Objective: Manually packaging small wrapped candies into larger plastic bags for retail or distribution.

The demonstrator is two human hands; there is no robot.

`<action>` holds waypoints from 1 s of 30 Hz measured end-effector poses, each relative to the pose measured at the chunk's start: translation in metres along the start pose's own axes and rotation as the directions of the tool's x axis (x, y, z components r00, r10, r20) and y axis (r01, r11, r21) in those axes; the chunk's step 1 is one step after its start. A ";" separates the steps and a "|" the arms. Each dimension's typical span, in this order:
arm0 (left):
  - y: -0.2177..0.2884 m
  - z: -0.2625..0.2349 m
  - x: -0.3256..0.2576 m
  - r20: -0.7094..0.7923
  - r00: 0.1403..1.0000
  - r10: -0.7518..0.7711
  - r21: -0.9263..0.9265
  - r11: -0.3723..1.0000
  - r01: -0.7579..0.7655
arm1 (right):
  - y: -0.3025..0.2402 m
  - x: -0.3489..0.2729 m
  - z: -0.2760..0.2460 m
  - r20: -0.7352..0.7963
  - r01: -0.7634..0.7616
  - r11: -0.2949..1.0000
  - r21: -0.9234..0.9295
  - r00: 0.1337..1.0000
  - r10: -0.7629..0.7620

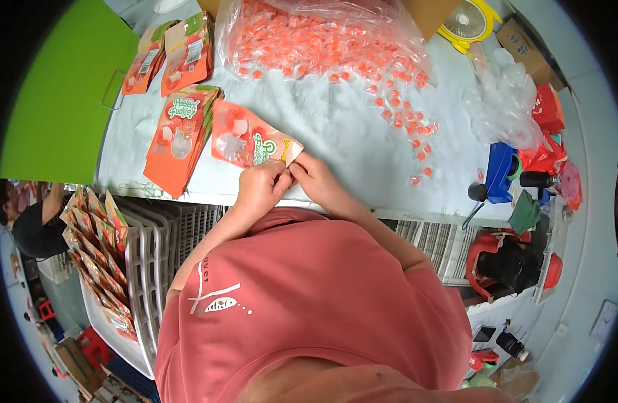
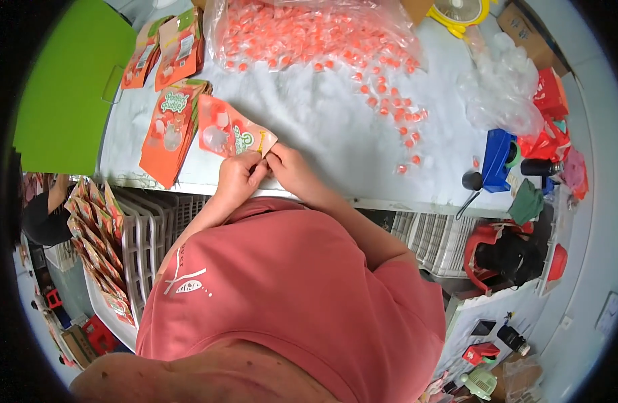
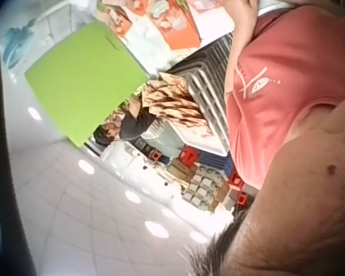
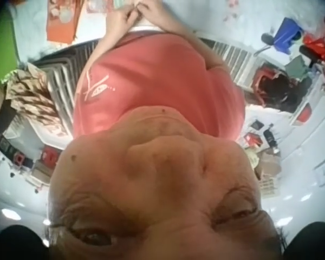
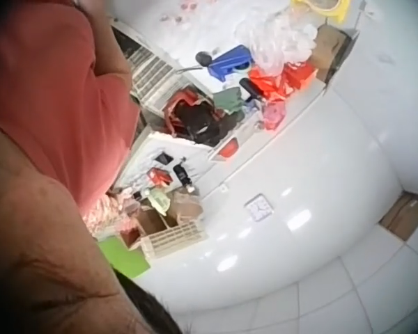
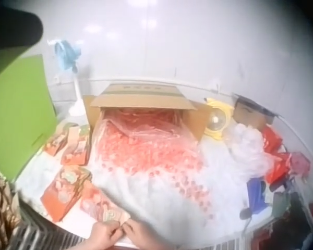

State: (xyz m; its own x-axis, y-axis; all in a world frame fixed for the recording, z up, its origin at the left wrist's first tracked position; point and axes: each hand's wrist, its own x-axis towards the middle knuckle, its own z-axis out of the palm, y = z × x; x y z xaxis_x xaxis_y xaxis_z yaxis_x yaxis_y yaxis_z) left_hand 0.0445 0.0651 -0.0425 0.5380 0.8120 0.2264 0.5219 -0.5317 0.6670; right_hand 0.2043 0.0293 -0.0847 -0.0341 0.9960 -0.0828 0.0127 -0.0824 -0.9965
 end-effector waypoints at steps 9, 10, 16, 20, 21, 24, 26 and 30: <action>0.014 -0.008 0.001 -0.043 0.997 0.060 0.079 0.995 -0.057 | 0.022 0.003 0.005 -0.126 0.292 0.876 -0.382 0.923 -0.363; 0.016 -0.008 0.001 -0.050 0.997 0.055 0.083 0.995 -0.051 | 0.018 0.001 0.005 -0.065 0.313 0.769 -0.557 0.907 -0.416; 0.021 -0.005 0.000 -0.027 0.998 0.052 0.155 0.987 -0.048 | 0.029 0.009 0.006 0.078 0.064 0.994 0.084 0.994 -0.070; 0.019 -0.002 -0.002 -0.022 0.999 0.050 0.178 0.983 -0.045 | 0.014 0.002 -0.004 0.096 0.262 0.832 -0.489 0.964 -0.247; 0.020 -0.002 -0.003 -0.013 0.998 0.069 0.179 0.982 -0.066 | 0.020 0.005 -0.002 0.106 0.257 0.837 -0.483 0.966 -0.235; 0.021 0.004 -0.004 0.039 0.995 0.094 0.118 0.988 -0.098 | 0.035 0.011 0.004 0.025 0.491 0.755 -0.435 0.845 -0.535; 0.021 0.009 -0.004 0.081 0.984 0.159 0.087 0.982 -0.166 | 0.039 0.009 0.005 -0.035 0.333 0.932 -0.141 0.939 -0.341; 0.024 0.008 -0.007 0.094 0.988 0.121 0.039 0.991 -0.126 | 0.046 -0.006 0.005 0.047 -0.104 0.881 0.462 0.995 0.093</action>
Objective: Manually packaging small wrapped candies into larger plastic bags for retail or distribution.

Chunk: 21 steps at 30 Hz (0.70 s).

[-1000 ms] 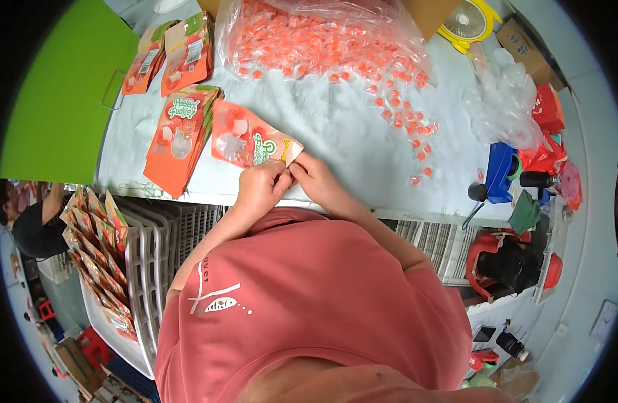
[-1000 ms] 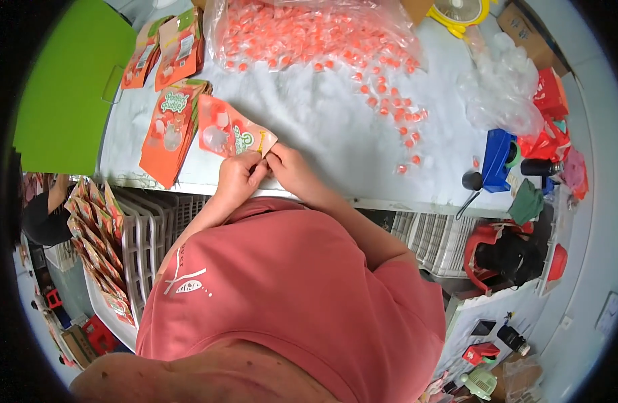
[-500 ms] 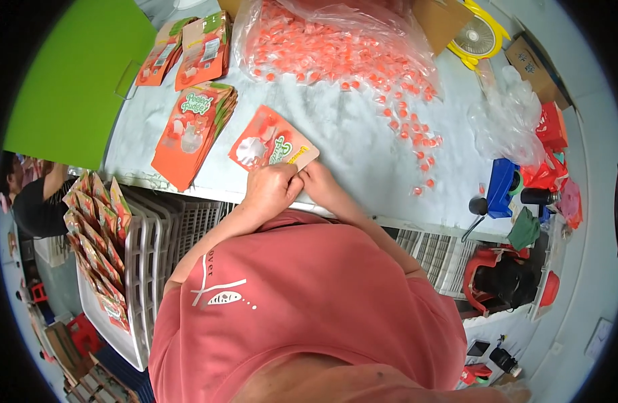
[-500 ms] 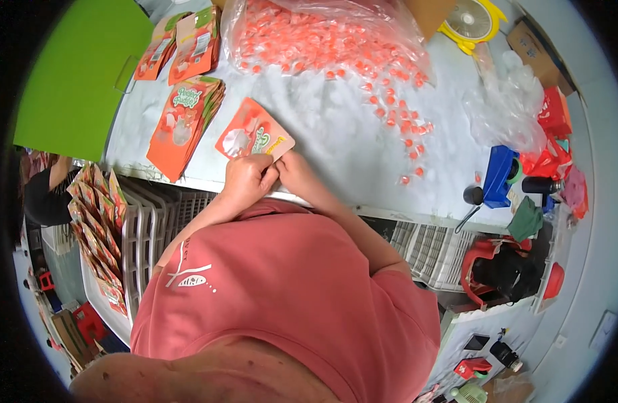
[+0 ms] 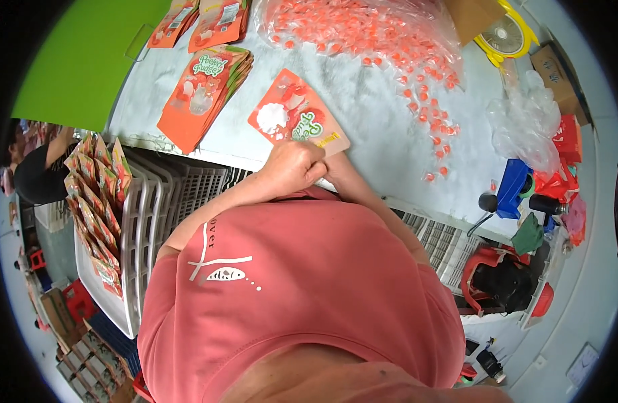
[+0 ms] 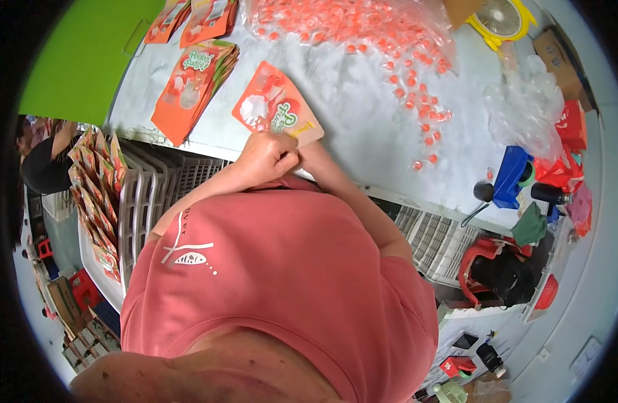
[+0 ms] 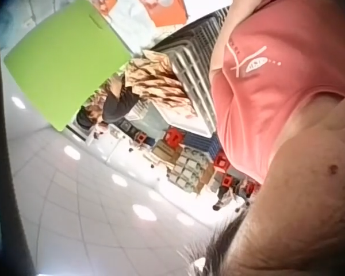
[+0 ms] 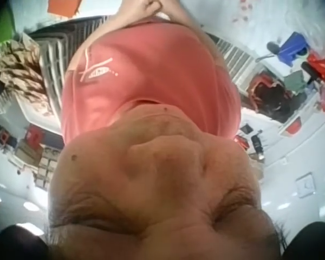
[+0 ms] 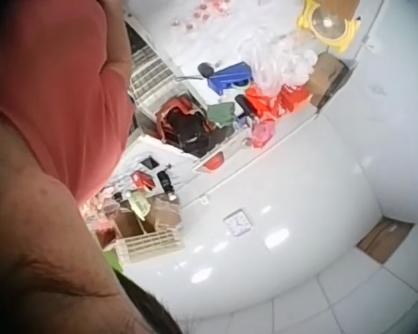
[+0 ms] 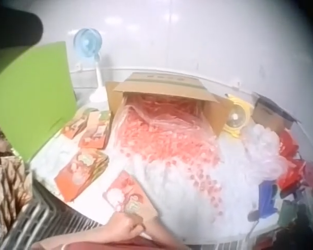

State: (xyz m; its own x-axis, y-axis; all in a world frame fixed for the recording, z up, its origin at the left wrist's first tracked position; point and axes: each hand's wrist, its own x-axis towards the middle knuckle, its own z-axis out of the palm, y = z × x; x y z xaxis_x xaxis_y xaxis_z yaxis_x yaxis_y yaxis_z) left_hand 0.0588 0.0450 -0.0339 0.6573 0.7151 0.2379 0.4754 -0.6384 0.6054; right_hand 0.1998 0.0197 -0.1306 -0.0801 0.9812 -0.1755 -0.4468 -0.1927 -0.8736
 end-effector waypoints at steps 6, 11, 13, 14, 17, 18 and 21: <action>0.005 -0.001 -0.004 0.028 0.999 0.036 -0.198 0.980 -0.030 | -0.081 -0.007 0.033 -0.169 -0.485 0.869 -0.095 0.868 0.466; 0.002 -0.020 0.005 -0.159 0.980 0.122 -0.047 0.990 -0.131 | -0.111 -0.018 0.049 -0.431 -0.788 0.573 -0.223 0.607 0.667; 0.003 -0.027 0.022 -0.156 0.938 0.308 0.133 0.948 -0.289 | -0.036 -0.035 -0.018 0.120 0.004 0.964 -0.265 0.992 0.029; -0.003 -0.025 0.018 -0.016 0.965 0.261 0.098 0.961 -0.258 | -0.079 -0.035 0.002 0.119 -0.139 0.862 -0.488 0.967 0.224; -0.004 -0.025 0.015 0.079 0.968 0.239 0.151 0.957 -0.249 | -0.039 -0.019 -0.012 0.451 0.463 0.809 -0.362 0.846 -0.283; -0.006 -0.025 0.013 0.104 0.954 0.281 0.120 0.949 -0.293 | -0.043 -0.016 -0.011 0.521 0.469 0.768 -0.435 0.827 -0.210; -0.009 -0.021 0.007 0.188 0.962 0.197 0.060 0.975 -0.212 | -0.011 -0.003 -0.015 0.576 0.555 0.643 -0.528 0.790 -0.210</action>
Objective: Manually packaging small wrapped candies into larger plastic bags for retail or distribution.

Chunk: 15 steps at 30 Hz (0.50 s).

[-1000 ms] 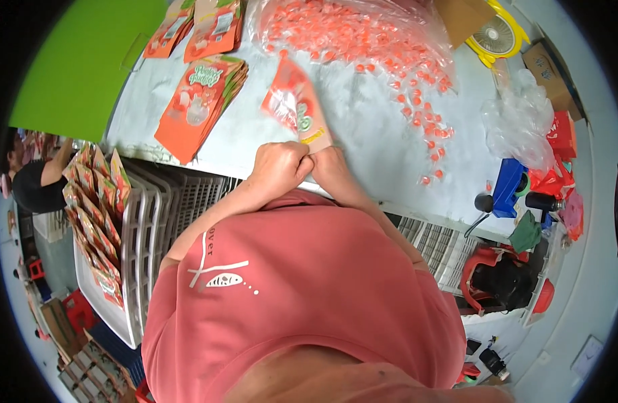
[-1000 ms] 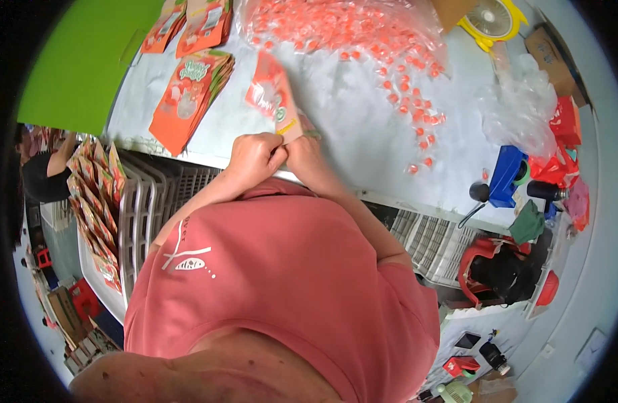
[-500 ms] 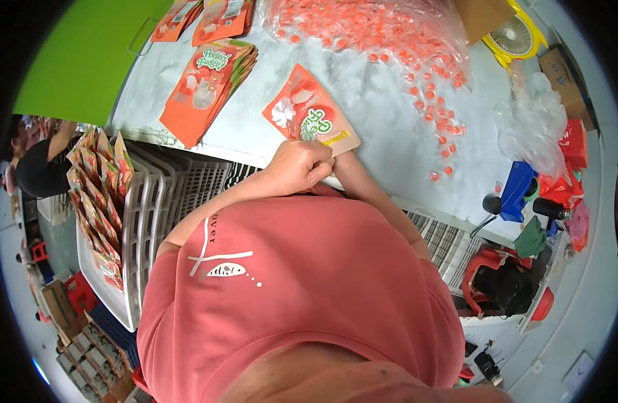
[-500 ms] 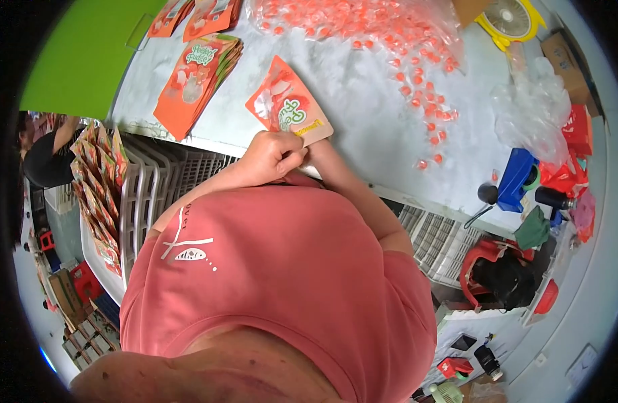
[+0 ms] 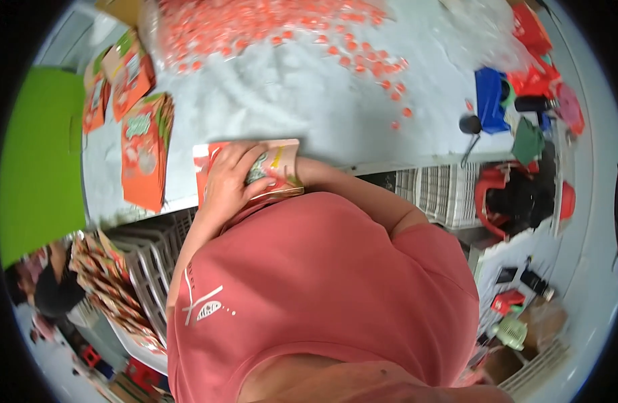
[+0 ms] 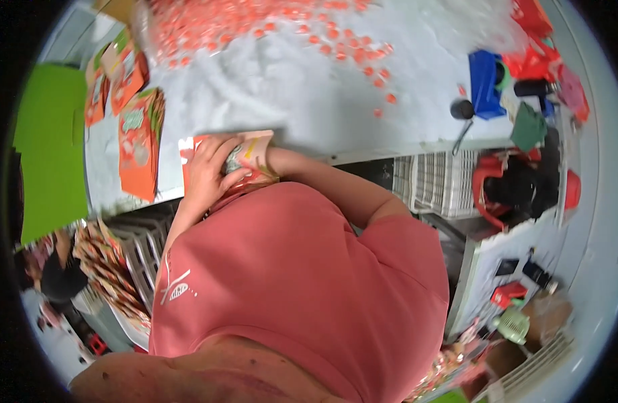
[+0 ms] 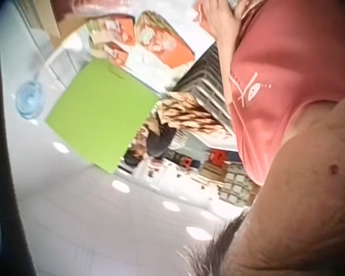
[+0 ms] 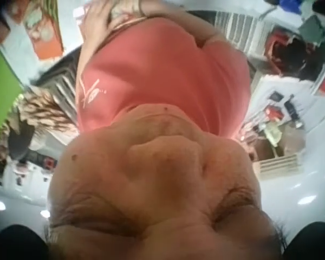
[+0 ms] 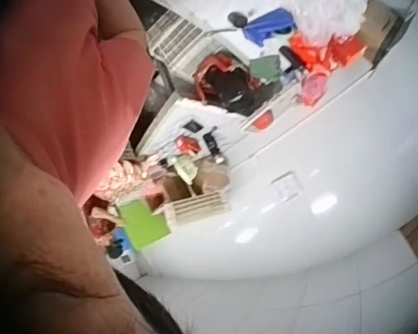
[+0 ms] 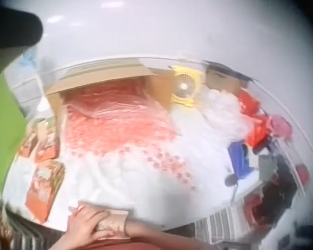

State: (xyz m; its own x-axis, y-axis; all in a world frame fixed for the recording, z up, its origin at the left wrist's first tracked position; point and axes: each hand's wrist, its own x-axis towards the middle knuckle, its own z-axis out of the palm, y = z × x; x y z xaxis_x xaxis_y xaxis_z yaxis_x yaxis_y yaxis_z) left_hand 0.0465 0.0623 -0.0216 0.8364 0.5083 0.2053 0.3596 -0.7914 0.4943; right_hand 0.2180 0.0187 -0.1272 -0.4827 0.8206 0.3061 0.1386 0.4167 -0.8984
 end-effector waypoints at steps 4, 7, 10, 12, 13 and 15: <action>-0.001 0.013 -0.005 -0.063 0.998 0.001 -0.002 1.000 -0.001 | -0.007 -0.002 -0.008 0.245 -0.254 0.905 -0.341 0.905 0.347; -0.007 0.022 -0.009 -0.064 0.996 -0.070 -0.078 0.995 0.065 | -0.045 -0.023 -0.029 0.064 -0.358 0.904 0.234 0.933 0.353; -0.017 0.025 -0.017 -0.059 0.994 -0.094 -0.048 0.995 0.091 | -0.062 -0.050 -0.067 -0.174 -0.505 0.777 0.376 0.785 0.594; -0.019 0.022 -0.019 -0.078 0.995 -0.065 -0.049 0.997 0.061 | -0.056 -0.079 -0.094 -0.694 -0.468 0.877 -0.109 0.668 0.270; -0.021 0.020 -0.021 -0.086 0.991 -0.102 -0.028 0.995 0.100 | -0.040 -0.097 -0.109 -0.815 -0.513 0.745 -0.427 0.575 -0.071; -0.022 0.020 -0.027 -0.179 0.972 -0.152 -0.050 0.988 0.146 | -0.019 -0.128 -0.139 -0.817 -0.710 0.413 -0.571 0.541 -0.198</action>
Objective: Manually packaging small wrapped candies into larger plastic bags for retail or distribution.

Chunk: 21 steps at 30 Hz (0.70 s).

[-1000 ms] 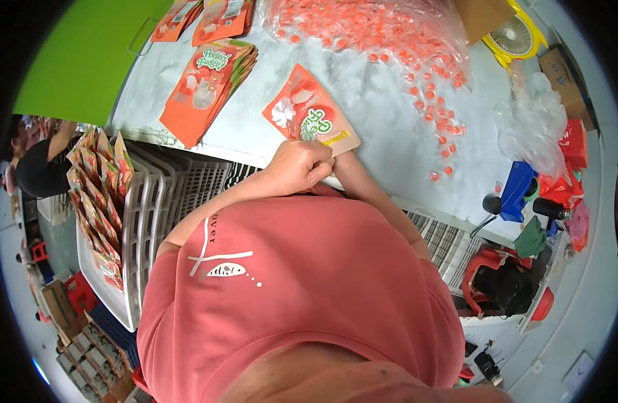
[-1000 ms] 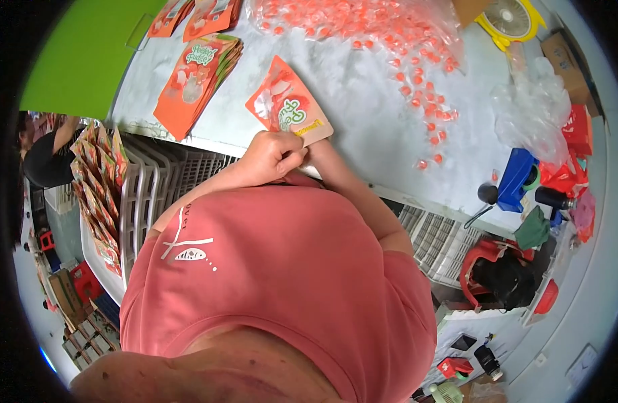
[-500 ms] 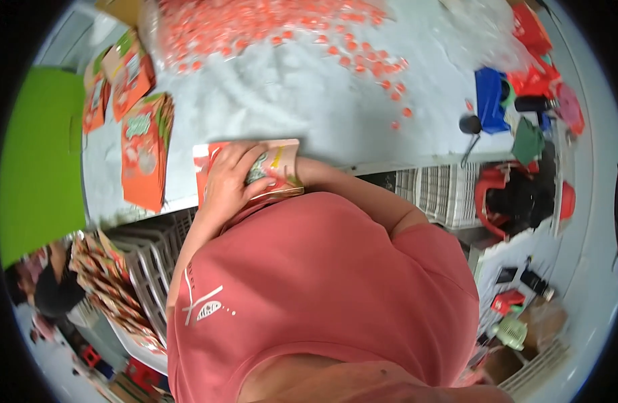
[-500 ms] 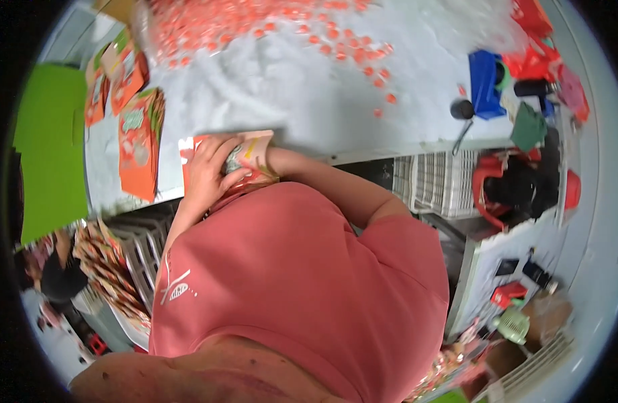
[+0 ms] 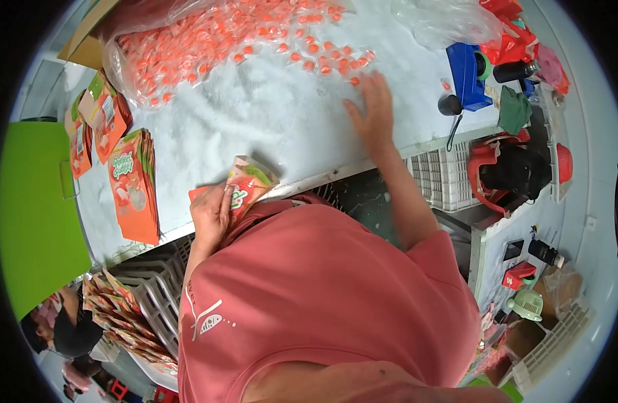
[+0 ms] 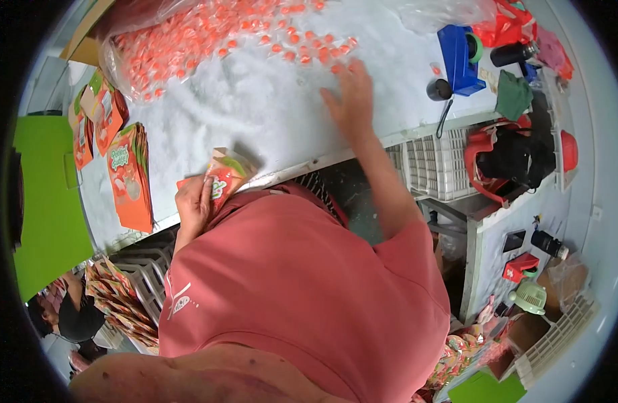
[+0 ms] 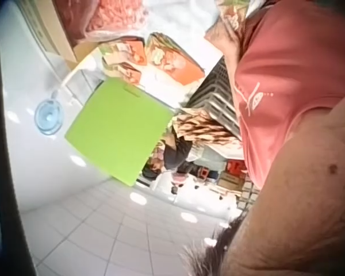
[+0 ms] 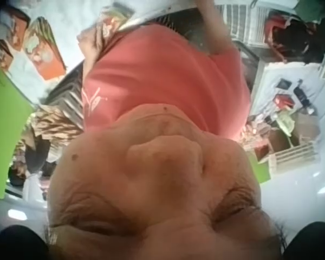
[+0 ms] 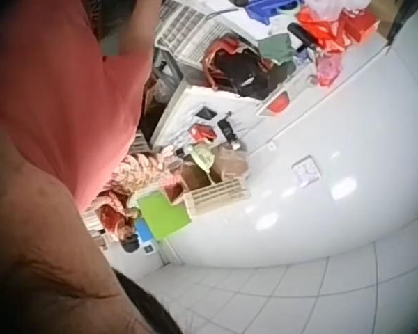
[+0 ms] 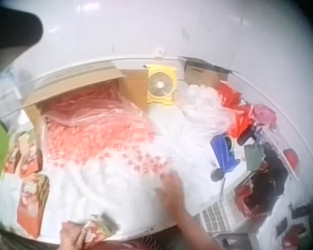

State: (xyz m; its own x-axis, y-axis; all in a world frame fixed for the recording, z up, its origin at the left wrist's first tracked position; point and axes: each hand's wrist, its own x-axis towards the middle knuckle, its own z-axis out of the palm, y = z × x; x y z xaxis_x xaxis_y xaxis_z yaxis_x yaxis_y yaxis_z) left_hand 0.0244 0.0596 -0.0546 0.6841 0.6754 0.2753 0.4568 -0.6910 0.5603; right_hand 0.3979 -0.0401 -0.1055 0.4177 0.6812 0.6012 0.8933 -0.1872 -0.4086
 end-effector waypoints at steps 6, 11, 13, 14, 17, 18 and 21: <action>-0.001 -0.010 -0.007 -0.034 0.986 -0.164 -0.051 0.985 0.162 | 0.013 0.026 0.041 0.112 0.014 0.981 -0.192 0.994 0.008; 0.001 -0.020 -0.015 -0.040 0.958 -0.284 -0.123 0.953 0.277 | 0.006 0.061 0.095 0.211 0.108 0.992 -0.059 0.973 -0.094; 0.004 -0.023 -0.018 -0.067 0.904 -0.423 -0.225 0.889 0.400 | -0.017 0.065 0.113 0.305 0.139 0.989 0.043 0.941 -0.145; 0.000 -0.024 -0.022 -0.094 0.879 -0.468 -0.301 0.855 0.423 | -0.033 0.061 0.120 0.297 0.205 0.977 0.057 0.931 -0.213; -0.003 -0.035 -0.026 -0.200 0.849 -0.490 -0.324 0.850 0.414 | -0.078 0.049 0.127 0.308 0.315 0.940 0.133 0.888 -0.342; -0.005 -0.046 -0.023 -0.150 0.889 -0.433 -0.242 0.888 0.392 | -0.090 0.046 0.125 0.320 0.347 0.922 0.170 0.866 -0.384; -0.007 -0.059 -0.021 -0.309 0.926 -0.216 0.067 0.967 0.248 | -0.106 0.035 0.121 0.329 0.358 0.889 0.286 0.835 -0.442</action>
State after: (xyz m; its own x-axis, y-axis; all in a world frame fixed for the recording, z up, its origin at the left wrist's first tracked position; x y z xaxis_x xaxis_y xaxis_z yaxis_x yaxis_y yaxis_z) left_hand -0.0270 0.0652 -0.0180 0.3591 0.8543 0.3757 0.6491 -0.5179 0.5572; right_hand 0.2974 0.0892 -0.1244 -0.1004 0.8840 0.4565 0.8960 0.2798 -0.3448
